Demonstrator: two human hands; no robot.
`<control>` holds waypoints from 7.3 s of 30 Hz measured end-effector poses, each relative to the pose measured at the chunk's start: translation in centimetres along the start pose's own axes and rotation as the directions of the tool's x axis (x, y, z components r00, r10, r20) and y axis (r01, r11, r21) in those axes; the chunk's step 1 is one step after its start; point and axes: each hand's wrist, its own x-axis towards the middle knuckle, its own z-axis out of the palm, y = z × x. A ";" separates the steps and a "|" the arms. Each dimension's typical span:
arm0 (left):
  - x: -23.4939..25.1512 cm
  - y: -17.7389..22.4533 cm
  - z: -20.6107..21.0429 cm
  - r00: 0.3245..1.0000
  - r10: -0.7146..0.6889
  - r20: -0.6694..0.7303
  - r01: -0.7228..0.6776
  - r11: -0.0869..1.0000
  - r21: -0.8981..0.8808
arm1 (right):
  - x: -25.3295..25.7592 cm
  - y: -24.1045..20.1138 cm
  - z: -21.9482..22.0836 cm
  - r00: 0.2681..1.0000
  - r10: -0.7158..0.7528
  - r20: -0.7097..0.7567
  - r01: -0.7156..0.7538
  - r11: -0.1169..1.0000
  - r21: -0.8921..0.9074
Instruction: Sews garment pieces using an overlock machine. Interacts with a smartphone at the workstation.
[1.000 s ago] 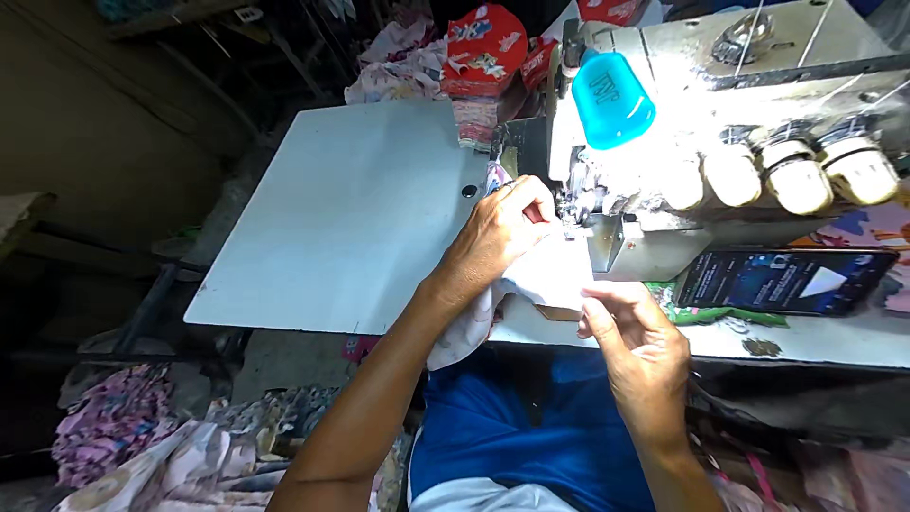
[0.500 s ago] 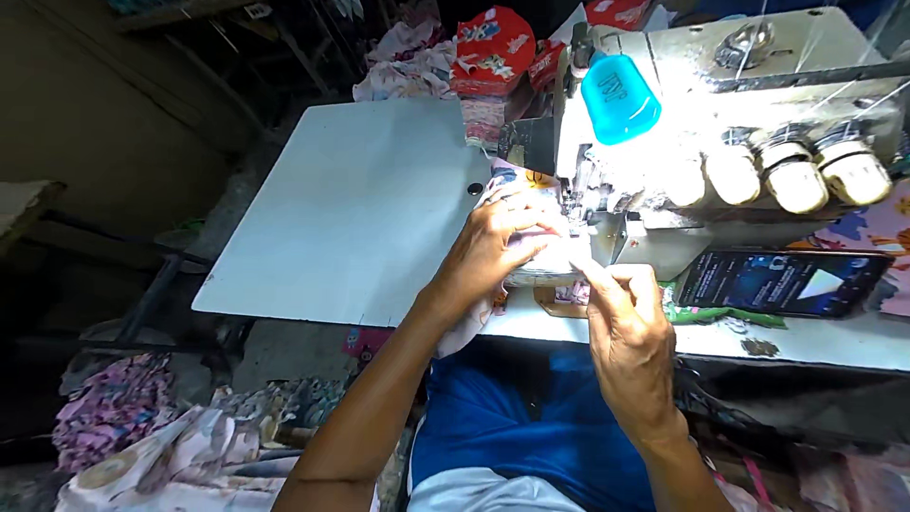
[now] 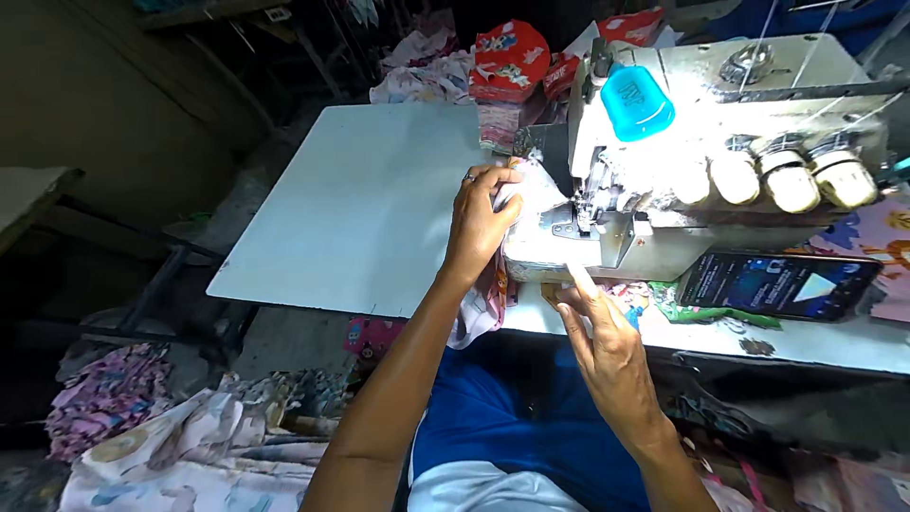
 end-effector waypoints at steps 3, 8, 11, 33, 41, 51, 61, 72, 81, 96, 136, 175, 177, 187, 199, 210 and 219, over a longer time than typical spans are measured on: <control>-2.4 0.1 -0.4 0.995 -0.082 -0.050 0.077 0.993 -0.086 | 0.2 -0.5 0.8 0.999 -0.011 0.039 0.006 0.993 0.115; -8.7 0.7 -0.9 0.991 -0.097 -0.092 0.072 0.966 -0.250 | 0.7 -1.6 2.1 0.998 0.004 0.055 -0.028 0.903 0.430; -12.0 0.5 0.2 0.994 -0.093 -0.056 0.072 0.953 -0.295 | 1.1 -1.9 2.0 0.991 0.080 0.111 -0.134 0.724 0.677; -11.6 1.9 -3.0 0.951 0.204 0.231 -0.132 0.947 -0.293 | -0.4 -2.5 -1.2 0.963 0.232 -0.137 -0.071 0.708 0.702; -11.5 2.9 -3.2 0.951 0.216 0.221 -0.131 0.930 -0.345 | 0.1 -2.5 -2.5 0.955 0.297 -0.004 -0.205 0.669 0.714; -12.8 2.5 -3.7 0.989 0.094 0.114 -0.047 0.933 -0.357 | 0.8 -2.3 -3.3 0.968 0.249 -0.017 -0.166 0.697 0.698; -14.8 0.9 -2.9 0.948 0.264 0.178 -0.239 0.959 -0.153 | -1.6 -1.2 -3.4 0.982 -0.032 0.184 -0.044 0.919 0.391; -7.6 -6.5 -3.8 0.909 0.379 0.174 -0.400 0.910 0.109 | -1.7 -3.4 -4.0 0.958 -0.204 0.202 0.136 0.942 0.308; -3.4 -8.8 -3.1 0.796 0.383 0.469 -0.422 0.906 -0.024 | -4.6 -1.4 -4.2 0.997 0.043 0.061 -0.063 0.923 0.379; -3.6 5.1 -6.3 0.690 0.610 0.389 -0.683 0.727 0.070 | 2.0 -1.2 -2.8 1.000 -0.003 0.027 -0.006 0.955 0.298; -11.3 -0.9 -6.5 0.979 0.070 -0.189 -0.075 0.997 -0.019 | 2.1 -3.9 2.2 0.945 -0.104 0.311 0.018 0.964 0.266; -12.4 -0.7 -2.9 0.917 -0.141 0.374 0.048 0.968 0.245 | 3.7 -1.7 -5.1 0.953 -0.212 0.215 0.012 0.737 0.676; -11.7 -2.4 -3.6 0.954 -0.031 0.299 -0.034 0.977 0.210 | 3.5 -2.1 -6.5 0.960 -0.247 0.128 0.015 0.505 0.863; -9.3 1.2 -12.8 0.862 0.158 0.481 -0.388 0.817 0.428 | -1.0 0.0 -0.7 0.914 0.392 0.106 -0.368 0.691 0.622; -0.9 1.5 1.0 0.941 0.146 0.306 -0.231 0.936 0.264 | -0.1 -0.2 -1.4 0.864 0.395 0.312 -0.447 0.316 0.837; -9.7 3.3 2.3 0.894 0.396 0.210 -0.448 0.773 0.450 | -2.1 2.6 -2.7 0.930 0.365 0.043 -0.337 0.801 0.495; -10.1 3.6 0.6 0.886 0.394 0.245 -0.413 0.910 0.030 | -2.1 2.8 -3.7 0.955 0.289 0.059 -0.285 0.853 0.437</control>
